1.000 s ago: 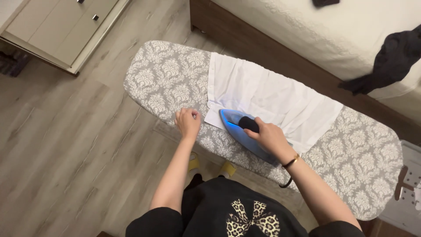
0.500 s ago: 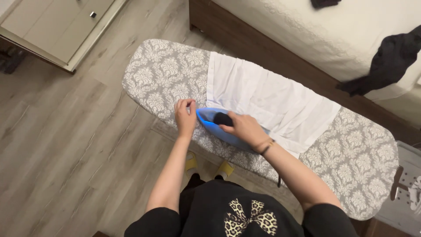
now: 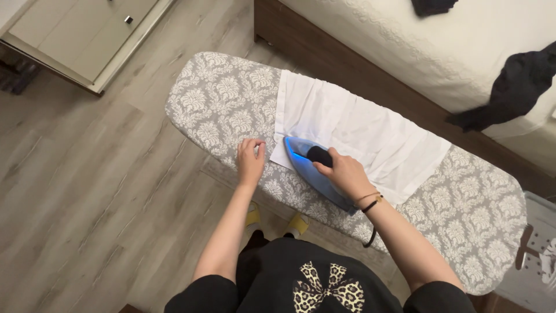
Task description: Ironing a white shirt on an ironing board.
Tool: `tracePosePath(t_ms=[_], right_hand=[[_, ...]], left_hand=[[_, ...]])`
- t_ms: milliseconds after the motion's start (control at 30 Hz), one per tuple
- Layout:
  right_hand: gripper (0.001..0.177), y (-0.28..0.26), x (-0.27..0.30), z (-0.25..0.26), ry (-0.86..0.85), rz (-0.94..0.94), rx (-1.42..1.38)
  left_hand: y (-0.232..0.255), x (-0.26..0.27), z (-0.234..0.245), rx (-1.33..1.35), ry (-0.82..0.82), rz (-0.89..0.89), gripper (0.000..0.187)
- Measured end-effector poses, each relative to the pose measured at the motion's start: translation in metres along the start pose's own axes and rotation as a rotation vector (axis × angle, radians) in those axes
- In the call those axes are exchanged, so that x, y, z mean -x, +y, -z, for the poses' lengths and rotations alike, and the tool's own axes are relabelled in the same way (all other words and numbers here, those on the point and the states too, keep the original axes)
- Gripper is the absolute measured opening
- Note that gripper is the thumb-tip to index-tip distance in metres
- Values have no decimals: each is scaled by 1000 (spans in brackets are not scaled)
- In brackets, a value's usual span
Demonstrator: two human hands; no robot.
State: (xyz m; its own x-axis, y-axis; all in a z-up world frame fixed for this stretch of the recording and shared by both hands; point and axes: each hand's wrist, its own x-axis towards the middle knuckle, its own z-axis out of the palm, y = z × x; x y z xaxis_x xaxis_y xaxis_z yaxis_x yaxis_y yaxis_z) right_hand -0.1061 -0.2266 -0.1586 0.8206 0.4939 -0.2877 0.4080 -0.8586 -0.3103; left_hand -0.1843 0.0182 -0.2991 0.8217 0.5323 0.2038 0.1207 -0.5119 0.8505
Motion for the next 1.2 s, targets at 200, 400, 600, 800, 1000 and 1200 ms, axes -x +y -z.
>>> tracePosePath(t_ms=[200,400,600,800,1000,1200], right_hand=[[53,22,16,8,-64,-62,-10],[54,-17,-12,-20,-31,130,-15],[53,-41,-9,-19,-90,167,9],[54,12,19,1,-92,11,-27],[55,-5,-4,-12,-5,5,-46],[56,-20,13,-11,-50,89,-13]], left_hand=[[-5,7,-6,28,5,7,13],[4,-5,3,131,47,82,16],[16,-15,9,121,70,16,17],[-11,4,8,19,41,-22,16],[-2,13,11,31,21,-47,19],[8,6,-9,35,-22,-93,23]])
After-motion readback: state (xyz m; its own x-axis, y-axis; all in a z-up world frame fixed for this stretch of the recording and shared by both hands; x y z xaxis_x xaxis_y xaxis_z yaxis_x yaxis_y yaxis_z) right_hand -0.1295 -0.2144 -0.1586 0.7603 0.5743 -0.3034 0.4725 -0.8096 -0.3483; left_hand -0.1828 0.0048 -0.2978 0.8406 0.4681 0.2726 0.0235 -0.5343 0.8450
